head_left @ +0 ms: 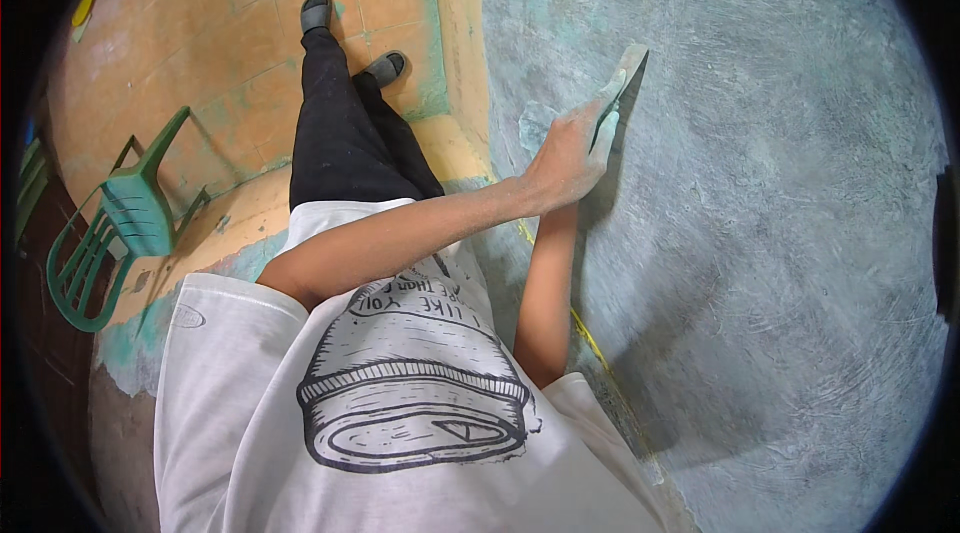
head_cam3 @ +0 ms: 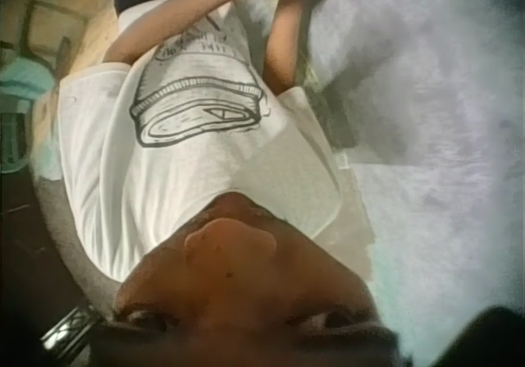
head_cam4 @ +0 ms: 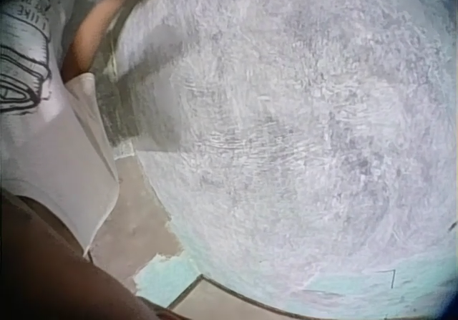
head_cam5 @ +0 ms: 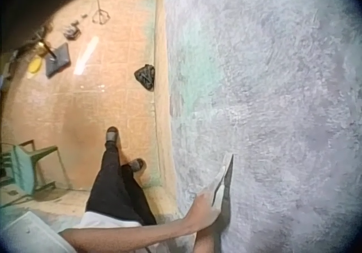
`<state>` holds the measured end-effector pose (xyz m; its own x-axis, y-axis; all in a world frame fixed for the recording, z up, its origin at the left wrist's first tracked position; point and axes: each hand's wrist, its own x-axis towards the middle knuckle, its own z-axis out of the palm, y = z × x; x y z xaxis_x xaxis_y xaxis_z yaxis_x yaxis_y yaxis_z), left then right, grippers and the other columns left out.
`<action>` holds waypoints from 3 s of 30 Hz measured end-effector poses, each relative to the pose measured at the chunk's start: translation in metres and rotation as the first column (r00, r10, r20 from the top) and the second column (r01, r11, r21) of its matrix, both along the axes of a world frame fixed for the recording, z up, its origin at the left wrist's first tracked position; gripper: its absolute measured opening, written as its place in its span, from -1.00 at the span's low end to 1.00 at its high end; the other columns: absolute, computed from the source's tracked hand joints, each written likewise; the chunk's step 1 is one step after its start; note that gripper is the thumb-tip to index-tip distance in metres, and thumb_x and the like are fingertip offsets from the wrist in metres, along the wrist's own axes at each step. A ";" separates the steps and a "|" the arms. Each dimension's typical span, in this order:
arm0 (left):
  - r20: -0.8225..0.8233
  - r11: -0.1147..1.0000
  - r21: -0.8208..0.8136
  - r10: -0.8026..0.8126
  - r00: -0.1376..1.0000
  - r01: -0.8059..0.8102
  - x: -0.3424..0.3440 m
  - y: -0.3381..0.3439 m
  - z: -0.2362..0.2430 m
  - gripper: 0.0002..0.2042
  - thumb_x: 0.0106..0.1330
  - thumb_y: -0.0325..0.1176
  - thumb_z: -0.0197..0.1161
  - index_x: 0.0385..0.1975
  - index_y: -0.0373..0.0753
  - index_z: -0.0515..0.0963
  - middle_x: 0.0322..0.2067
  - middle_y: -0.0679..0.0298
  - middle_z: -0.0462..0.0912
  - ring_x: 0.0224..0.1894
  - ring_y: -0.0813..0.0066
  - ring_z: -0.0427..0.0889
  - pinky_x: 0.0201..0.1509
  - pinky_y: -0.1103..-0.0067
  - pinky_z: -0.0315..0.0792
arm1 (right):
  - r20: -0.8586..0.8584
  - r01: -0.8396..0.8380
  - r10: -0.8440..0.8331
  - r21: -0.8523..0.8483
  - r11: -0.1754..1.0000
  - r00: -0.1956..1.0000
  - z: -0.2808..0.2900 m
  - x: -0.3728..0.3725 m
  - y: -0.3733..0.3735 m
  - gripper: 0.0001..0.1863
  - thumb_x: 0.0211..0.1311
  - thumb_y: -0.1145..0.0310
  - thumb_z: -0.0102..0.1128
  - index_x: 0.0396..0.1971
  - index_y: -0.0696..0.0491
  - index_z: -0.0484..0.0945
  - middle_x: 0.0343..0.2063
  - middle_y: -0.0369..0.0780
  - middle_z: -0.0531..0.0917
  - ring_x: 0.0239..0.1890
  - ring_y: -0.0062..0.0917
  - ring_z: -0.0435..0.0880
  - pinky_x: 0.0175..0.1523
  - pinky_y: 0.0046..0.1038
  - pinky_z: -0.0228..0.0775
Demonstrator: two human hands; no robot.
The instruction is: Apply plaster filler to a wall and smooth it using a putty knife and a sanding block.
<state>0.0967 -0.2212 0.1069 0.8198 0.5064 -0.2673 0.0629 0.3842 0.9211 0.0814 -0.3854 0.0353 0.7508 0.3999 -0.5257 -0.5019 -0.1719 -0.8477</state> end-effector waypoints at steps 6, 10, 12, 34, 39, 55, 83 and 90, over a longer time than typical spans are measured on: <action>0.034 1.000 -0.020 0.011 0.999 -0.010 0.001 0.000 0.004 -0.52 0.28 -0.57 0.00 0.24 -0.38 0.27 -0.11 -0.25 0.53 -0.06 -0.23 0.52 0.01 0.24 0.42 | -0.088 0.091 -0.085 0.062 0.994 0.992 0.001 -0.002 0.002 -0.47 0.42 0.13 -0.05 0.30 -0.01 0.18 0.18 -0.32 0.38 0.23 -0.51 0.35 0.31 -0.37 0.21; 0.010 0.998 -0.025 -0.050 0.999 0.051 -0.004 0.002 0.002 -0.55 0.40 -0.44 0.00 0.29 -0.27 0.26 -0.01 -0.18 0.54 0.06 -0.07 0.56 0.10 0.34 0.43 | -0.155 0.152 -0.136 0.094 0.984 0.978 -0.001 -0.006 0.008 -0.47 0.44 0.11 -0.08 0.31 -0.02 0.17 0.19 -0.32 0.37 0.25 -0.52 0.34 0.32 -0.37 0.19; 0.027 1.000 -0.017 -0.019 0.999 0.019 -0.004 0.002 0.003 -0.56 0.40 -0.42 0.00 0.29 -0.27 0.27 0.00 -0.18 0.54 0.07 -0.06 0.56 0.10 0.34 0.42 | -0.190 0.175 -0.152 0.113 0.978 0.970 0.002 -0.009 0.009 -0.46 0.45 0.10 -0.10 0.32 -0.02 0.16 0.19 -0.32 0.37 0.25 -0.52 0.33 0.33 -0.38 0.18; 0.011 0.989 -0.120 -0.088 0.996 0.089 -0.001 0.013 0.005 -0.55 0.42 -0.37 0.01 0.31 -0.20 0.27 0.06 -0.11 0.53 0.11 0.09 0.56 0.16 0.38 0.38 | -0.281 0.244 -0.200 0.130 0.961 0.939 0.000 0.009 0.013 -0.42 0.44 0.10 -0.07 0.35 -0.01 0.11 0.22 -0.29 0.34 0.25 -0.48 0.34 0.31 -0.35 0.22; -0.007 0.991 -0.112 -0.074 0.997 0.072 -0.002 0.012 0.003 -0.56 0.42 -0.36 0.02 0.29 -0.22 0.29 0.04 -0.09 0.55 0.10 0.14 0.56 0.18 0.41 0.36 | -0.286 0.242 -0.198 0.128 0.962 0.938 0.003 0.010 0.017 -0.40 0.43 0.10 -0.05 0.36 -0.01 0.10 0.22 -0.29 0.34 0.25 -0.47 0.35 0.31 -0.34 0.24; -0.035 0.974 -0.226 -0.040 0.999 0.031 0.006 0.019 0.012 -0.57 0.42 -0.40 -0.01 0.28 -0.29 0.28 0.09 -0.11 0.51 0.17 0.05 0.50 0.21 0.41 0.35 | -0.284 0.176 -0.140 0.108 0.978 0.949 0.012 0.006 0.023 -0.41 0.43 0.08 -0.06 0.36 -0.01 0.11 0.22 -0.27 0.34 0.25 -0.47 0.35 0.31 -0.35 0.24; -0.043 0.995 -0.047 0.088 0.995 -0.090 0.015 0.013 0.005 -0.56 0.45 -0.33 -0.01 0.31 -0.24 0.28 -0.30 0.22 0.52 -0.33 0.52 0.41 -0.12 0.53 0.40 | -0.285 0.154 -0.126 0.079 0.985 0.950 -0.002 0.017 0.024 -0.44 0.44 0.06 -0.09 0.33 -0.04 0.15 0.20 -0.31 0.36 0.25 -0.50 0.34 0.30 -0.35 0.23; -0.036 0.962 -0.267 -0.071 0.997 0.059 0.004 0.015 0.024 -0.54 0.45 -0.35 -0.02 0.34 -0.26 0.23 -0.27 0.22 0.51 -0.29 0.50 0.42 -0.10 0.52 0.40 | -0.283 0.146 -0.117 0.083 0.986 0.952 0.017 0.002 0.008 -0.45 0.44 0.05 -0.10 0.32 -0.05 0.16 0.19 -0.32 0.37 0.26 -0.50 0.33 0.30 -0.35 0.23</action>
<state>0.1011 -0.2066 0.1310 0.8328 0.3580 -0.4222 0.1350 0.6084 0.7821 0.0838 -0.3778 0.0524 0.6318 0.3693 -0.6815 -0.7309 -0.0090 -0.6824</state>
